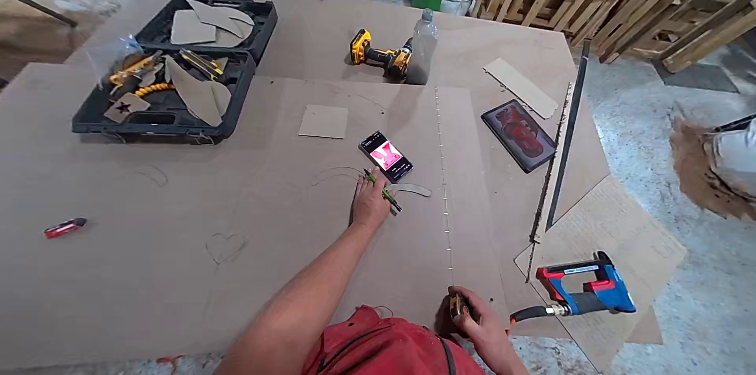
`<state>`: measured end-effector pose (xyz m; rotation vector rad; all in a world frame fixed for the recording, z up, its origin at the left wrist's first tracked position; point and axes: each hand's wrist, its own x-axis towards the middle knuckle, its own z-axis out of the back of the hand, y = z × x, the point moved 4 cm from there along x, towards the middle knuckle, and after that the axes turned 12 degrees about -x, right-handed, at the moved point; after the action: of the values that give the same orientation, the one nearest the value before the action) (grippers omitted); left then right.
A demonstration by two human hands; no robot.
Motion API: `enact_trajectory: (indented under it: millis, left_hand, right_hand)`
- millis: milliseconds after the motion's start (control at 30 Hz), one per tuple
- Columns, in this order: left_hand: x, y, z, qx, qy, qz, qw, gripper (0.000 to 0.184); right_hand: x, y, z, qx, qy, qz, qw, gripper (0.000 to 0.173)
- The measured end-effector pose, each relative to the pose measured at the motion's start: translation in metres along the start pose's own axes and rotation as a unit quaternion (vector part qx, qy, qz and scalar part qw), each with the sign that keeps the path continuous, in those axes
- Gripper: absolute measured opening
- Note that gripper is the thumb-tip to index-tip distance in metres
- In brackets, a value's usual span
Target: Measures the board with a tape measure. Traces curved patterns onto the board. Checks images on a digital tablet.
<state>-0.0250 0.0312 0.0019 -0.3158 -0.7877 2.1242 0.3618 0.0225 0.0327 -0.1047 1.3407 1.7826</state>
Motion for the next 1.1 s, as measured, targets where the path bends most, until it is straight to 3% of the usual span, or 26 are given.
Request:
enact_trajectory:
  millis: [367,700,1100]
  left_hand:
    - [-0.04,0.017,0.014,-0.009,-0.025,-0.026,0.999,0.03]
    - [-0.088,0.024,0.033,-0.059,-0.023,0.01,0.998,0.039]
    - [-0.047,0.02,0.018,-0.033,-0.048,-0.004,0.998,0.025]
  right_hand:
    - [0.001,-0.002,-0.002,0.019,0.002,0.005,1.0,0.059]
    - [0.0,-0.003,-0.002,0.022,0.001,0.014,1.0,0.061]
    - [0.002,-0.005,0.0,0.021,0.003,0.019,1.0,0.059]
